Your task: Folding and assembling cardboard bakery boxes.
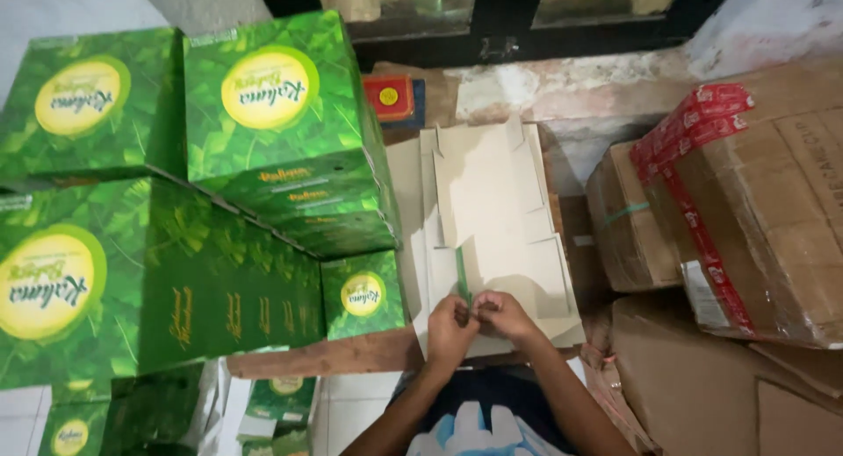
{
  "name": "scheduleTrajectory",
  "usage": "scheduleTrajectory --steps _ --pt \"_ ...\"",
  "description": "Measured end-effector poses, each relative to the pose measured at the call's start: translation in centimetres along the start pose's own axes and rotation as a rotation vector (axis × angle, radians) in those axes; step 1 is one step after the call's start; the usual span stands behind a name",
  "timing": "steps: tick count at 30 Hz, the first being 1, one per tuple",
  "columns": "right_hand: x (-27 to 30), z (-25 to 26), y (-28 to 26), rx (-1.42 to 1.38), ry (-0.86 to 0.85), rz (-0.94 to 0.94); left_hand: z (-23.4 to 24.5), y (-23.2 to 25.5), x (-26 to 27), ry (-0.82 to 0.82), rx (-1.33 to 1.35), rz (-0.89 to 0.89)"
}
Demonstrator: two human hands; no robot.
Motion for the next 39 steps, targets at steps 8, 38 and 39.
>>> scheduleTrajectory --steps 8,38,39 --pt "6.4 -1.4 -9.5 0.497 0.474 0.38 2.2 4.2 0.4 0.045 -0.178 -0.272" --pt "7.9 9.7 3.7 -0.074 0.561 0.138 -9.4 6.9 3.3 -0.227 -0.404 -0.4" --pt "7.8 9.9 3.6 -0.099 0.555 0.11 -9.4 7.2 3.5 -0.179 -0.311 -0.357"
Point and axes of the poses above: each hand's wrist, its own x-axis away from the middle knuckle, its own z-axis out of the back of the hand, y = z × x, the point moved 4 cm from there along -x, towards the middle knuckle
